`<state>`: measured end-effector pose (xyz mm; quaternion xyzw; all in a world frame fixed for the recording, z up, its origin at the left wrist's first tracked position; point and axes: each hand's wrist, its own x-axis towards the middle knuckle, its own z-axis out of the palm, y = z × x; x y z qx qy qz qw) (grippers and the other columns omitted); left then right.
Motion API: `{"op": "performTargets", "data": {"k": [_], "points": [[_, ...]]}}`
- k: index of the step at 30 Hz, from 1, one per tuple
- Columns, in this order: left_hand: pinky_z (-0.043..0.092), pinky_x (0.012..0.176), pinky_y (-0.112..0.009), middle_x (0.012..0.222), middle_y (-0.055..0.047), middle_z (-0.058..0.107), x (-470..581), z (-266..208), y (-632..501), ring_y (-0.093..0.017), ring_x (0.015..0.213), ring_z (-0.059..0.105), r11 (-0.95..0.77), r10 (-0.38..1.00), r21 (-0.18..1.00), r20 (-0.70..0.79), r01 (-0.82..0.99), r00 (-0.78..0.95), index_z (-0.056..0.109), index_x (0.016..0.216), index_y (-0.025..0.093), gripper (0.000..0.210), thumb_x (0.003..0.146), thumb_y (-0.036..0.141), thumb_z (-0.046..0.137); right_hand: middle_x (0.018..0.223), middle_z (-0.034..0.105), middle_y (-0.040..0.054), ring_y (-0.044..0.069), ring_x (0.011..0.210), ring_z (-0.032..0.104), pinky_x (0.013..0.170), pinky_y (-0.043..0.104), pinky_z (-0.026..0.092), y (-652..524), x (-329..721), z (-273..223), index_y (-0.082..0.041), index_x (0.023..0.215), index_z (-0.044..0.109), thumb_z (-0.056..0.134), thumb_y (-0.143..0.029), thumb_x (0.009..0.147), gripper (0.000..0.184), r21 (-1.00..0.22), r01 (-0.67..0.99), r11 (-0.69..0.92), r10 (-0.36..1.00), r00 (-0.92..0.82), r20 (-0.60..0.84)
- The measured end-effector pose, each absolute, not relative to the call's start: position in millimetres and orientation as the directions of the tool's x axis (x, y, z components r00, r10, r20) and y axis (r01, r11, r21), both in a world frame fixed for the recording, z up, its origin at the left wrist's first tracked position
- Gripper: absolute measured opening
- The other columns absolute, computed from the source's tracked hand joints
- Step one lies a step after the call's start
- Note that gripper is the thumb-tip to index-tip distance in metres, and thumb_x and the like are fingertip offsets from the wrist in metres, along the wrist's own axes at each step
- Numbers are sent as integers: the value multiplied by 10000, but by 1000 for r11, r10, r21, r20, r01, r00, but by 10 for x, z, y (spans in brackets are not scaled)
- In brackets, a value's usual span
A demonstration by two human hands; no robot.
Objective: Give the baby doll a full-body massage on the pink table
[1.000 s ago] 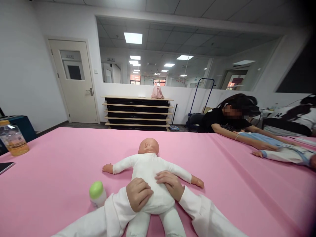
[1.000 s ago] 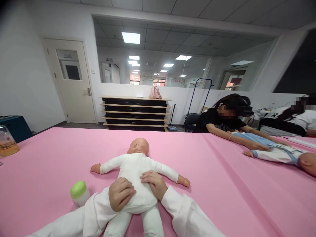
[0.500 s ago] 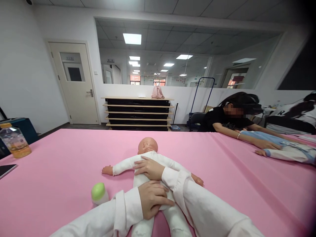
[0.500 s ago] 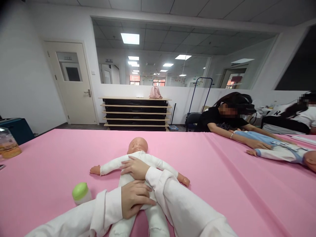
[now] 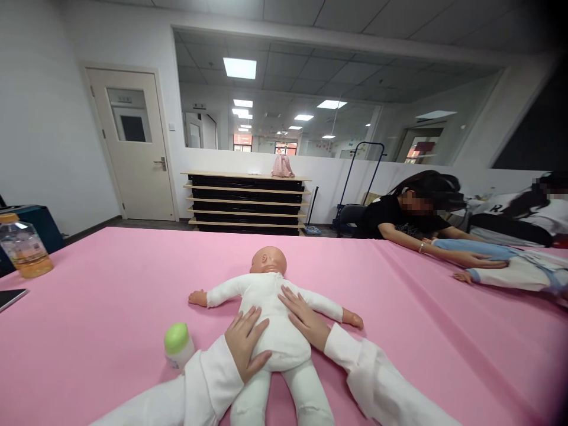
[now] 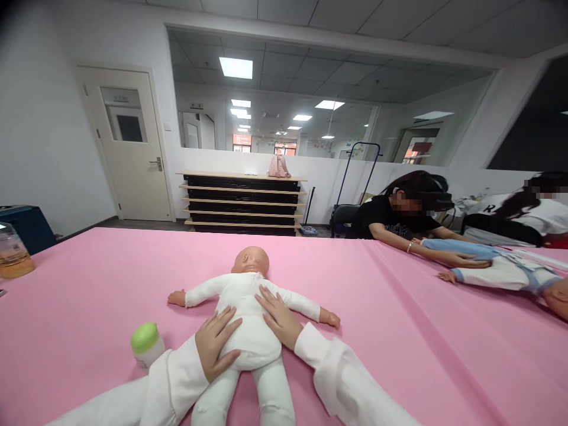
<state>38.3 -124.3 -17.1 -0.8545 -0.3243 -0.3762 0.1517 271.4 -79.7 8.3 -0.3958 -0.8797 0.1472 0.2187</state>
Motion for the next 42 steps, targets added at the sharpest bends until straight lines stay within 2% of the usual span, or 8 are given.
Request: {"op": "performTargets", "data": {"k": [6,9,12,20,28,35,38,42], "points": [[413,519,-277,641,-38,595,374,223,-1500,-155,589,547,-895,122,-193,762,402,636,570,775,153,217,827,285,405,1070,628,53,158,1024,543,936,386,395,-1268,2643,144,-230,1002,618,369,-164,871,290,-518,445,731,678,-558,478],[257,403,-246,479,14,453,517,314,-1444,-106,445,415,-929,-49,-298,685,218,727,493,561,174,316,839,291,399,848,671,25,127,833,581,785,305,463,-1191,2478,275,-219,830,662,387,-81,820,308,-502,311,807,574,-617,538],[221,400,-251,455,18,418,718,216,-1284,-91,427,372,-952,-157,-298,669,69,727,468,506,174,389,857,316,378,813,677,14,126,899,570,867,315,423,-928,2261,385,-209,794,673,393,-37,781,328,-456,251,854,482,-714,508],[388,745,-272,894,9,621,807,163,-1166,-132,852,533,-982,184,126,505,139,843,578,909,233,163,802,322,494,1145,598,-31,93,1153,446,1063,337,168,-444,1860,502,-253,1003,620,395,-91,835,324,-156,288,945,319,-916,242],[174,1040,-510,1378,19,361,703,305,-1195,-250,1294,245,-881,470,251,365,402,803,350,1287,327,503,825,524,385,1399,317,46,189,1313,212,1062,501,99,-324,2225,476,-250,1289,390,349,-330,895,404,-185,597,780,622,-712,327],[302,977,-508,1263,-50,502,585,103,-1344,-244,1222,375,-753,613,207,565,625,552,470,1192,225,355,868,316,358,1444,177,76,187,1336,124,1060,520,126,-678,2625,99,-214,1358,252,278,-187,886,473,-373,624,687,727,-604,328],[432,801,-393,989,-77,634,553,93,-1409,-215,983,540,-783,520,169,706,598,481,558,1021,180,267,822,192,381,1373,358,83,169,1306,237,1056,466,230,-945,2684,7,-206,1229,467,280,-137,877,404,-461,525,715,696,-594,404],[367,527,-290,635,-31,552,593,174,-1377,-150,606,492,-926,243,-58,665,373,706,555,760,181,129,755,181,426,1031,646,69,161,1151,470,970,409,384,-1094,2606,76,-201,900,643,320,-146,877,328,-502,376,779,620,-587,521]]}}
